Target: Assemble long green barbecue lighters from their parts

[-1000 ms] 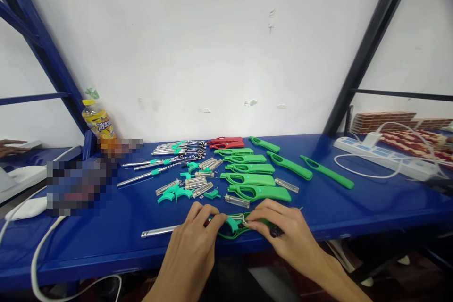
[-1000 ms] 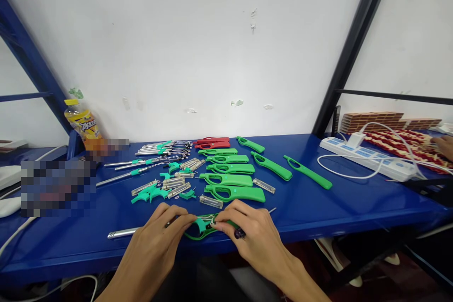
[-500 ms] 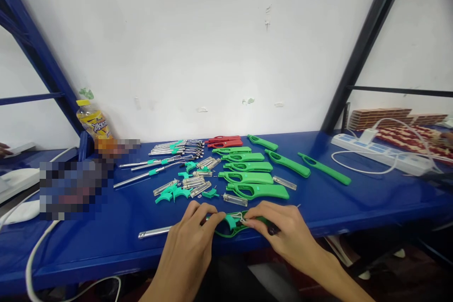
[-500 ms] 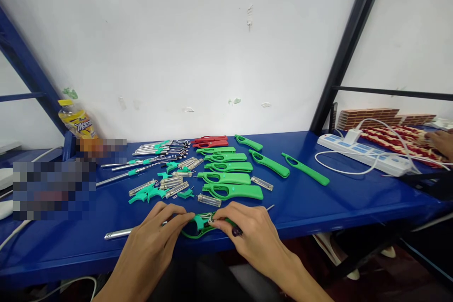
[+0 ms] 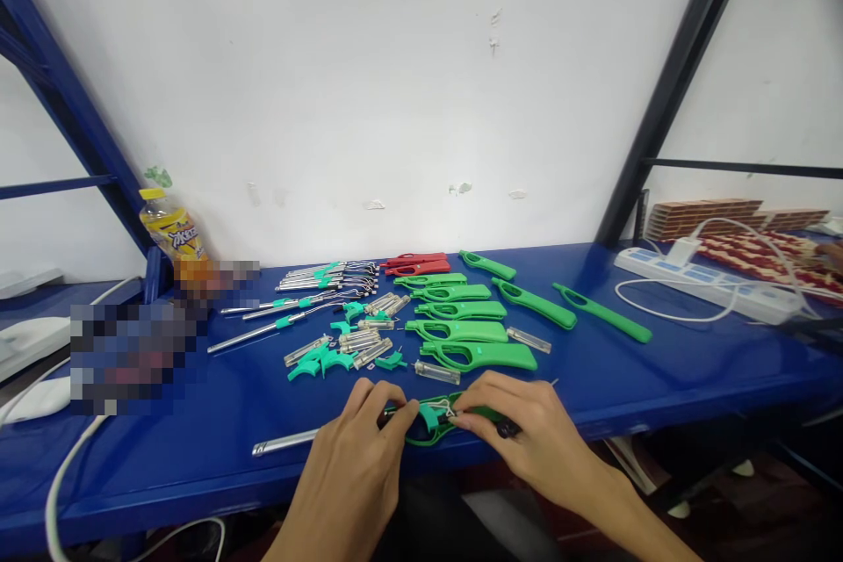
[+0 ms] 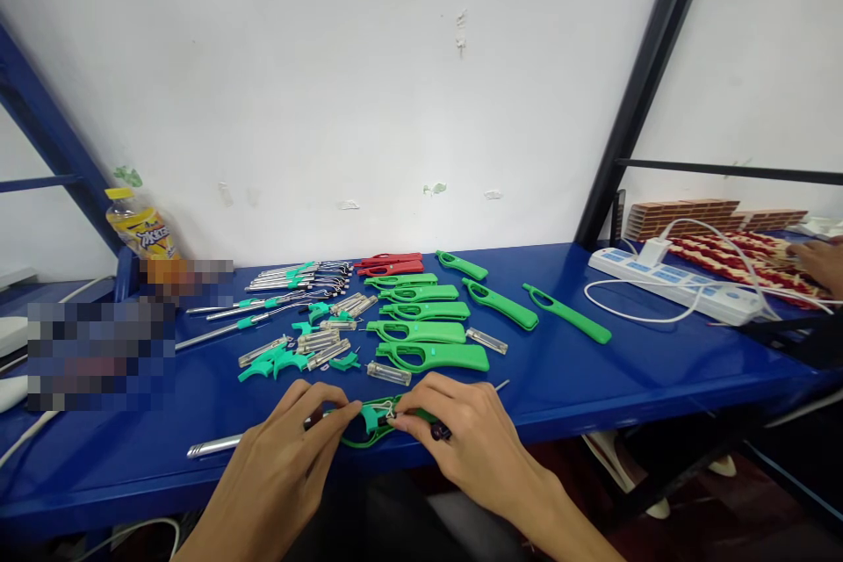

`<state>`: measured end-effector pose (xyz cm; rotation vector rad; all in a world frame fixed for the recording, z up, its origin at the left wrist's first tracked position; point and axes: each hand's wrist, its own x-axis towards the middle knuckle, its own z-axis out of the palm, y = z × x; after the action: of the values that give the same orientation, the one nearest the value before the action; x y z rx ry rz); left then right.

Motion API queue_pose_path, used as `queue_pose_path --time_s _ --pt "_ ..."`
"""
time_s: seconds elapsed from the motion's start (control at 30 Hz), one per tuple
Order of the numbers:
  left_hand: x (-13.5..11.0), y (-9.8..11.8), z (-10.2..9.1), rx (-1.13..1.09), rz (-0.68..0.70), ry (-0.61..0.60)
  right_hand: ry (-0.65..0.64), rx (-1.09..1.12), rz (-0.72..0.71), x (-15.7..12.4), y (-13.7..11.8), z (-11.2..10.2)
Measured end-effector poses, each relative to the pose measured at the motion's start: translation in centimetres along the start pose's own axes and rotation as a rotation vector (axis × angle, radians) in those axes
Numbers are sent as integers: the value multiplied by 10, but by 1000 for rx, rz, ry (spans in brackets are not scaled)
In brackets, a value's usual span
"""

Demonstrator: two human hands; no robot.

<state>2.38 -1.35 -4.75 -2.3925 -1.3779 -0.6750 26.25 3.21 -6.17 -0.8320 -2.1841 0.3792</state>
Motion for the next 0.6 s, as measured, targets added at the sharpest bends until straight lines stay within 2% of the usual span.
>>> queue_pose_path --time_s 0.2,0.47,0.6 --pt "0 -1 2 72 51 -64 -23 -24 0 0 -1 -1" --pt "-2 -5 6 87 118 -75 -115 -197 -40 -2 -4 -1" --pt "-7 -6 9 130 131 -113 -92 -93 -30 -1 -3 0"
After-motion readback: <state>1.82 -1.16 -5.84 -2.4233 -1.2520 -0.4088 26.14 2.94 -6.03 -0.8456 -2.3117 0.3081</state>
